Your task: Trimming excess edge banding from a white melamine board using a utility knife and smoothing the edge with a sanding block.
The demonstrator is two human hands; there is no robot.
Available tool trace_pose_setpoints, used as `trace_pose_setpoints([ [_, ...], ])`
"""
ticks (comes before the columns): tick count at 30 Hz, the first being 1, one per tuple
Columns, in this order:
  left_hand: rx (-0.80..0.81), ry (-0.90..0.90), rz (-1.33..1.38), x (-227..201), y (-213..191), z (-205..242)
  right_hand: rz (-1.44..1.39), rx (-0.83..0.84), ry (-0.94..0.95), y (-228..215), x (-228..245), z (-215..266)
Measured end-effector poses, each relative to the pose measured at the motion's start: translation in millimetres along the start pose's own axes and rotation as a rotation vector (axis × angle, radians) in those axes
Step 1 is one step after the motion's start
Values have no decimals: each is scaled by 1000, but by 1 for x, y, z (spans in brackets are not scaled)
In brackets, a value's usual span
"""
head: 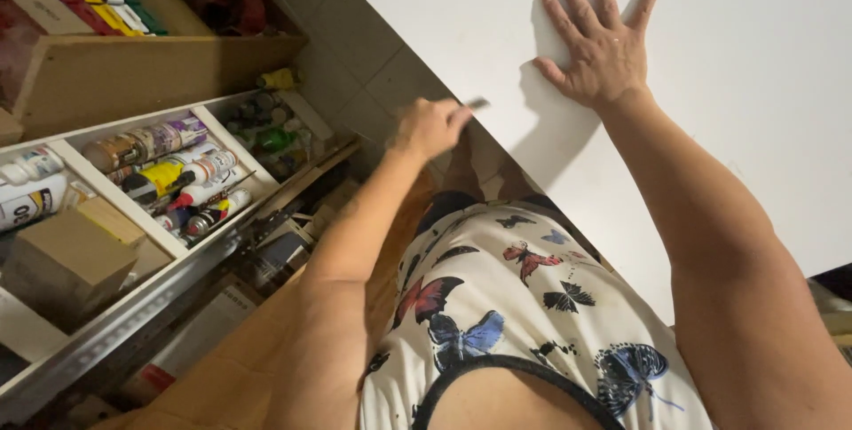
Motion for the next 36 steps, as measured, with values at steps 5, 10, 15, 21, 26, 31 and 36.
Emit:
trace_pose_setpoints([
  [5,-59,65,-6,3,30,4,40,-63,-30,-7,0,-1],
  [10,-149,128,261,28,25,13,46,195,90,37,-17,7],
  [15,-385,-113,240,57,-16,38,18,222,-238,63,70,-1],
  [21,-439,-282,377,71,-14,70,39,207,-387,79,109,2],
  [26,-360,-326,410,71,3,88,42,170,-457,80,113,14],
  [31,-371,-41,399,-10,-19,106,-636,-186,-174,82,101,19],
  [36,-437,77,536,-34,-8,106,-1139,-184,273,41,118,14],
])
Point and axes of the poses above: each hand's wrist, its own z-axis away from the middle knuckle, its own y-axis out of the palm, x = y × z, the point moved 8 cm from there along -z, towards the middle knuckle, and after that the axes turned 9 degrees about -y, right-handed, at the moved point
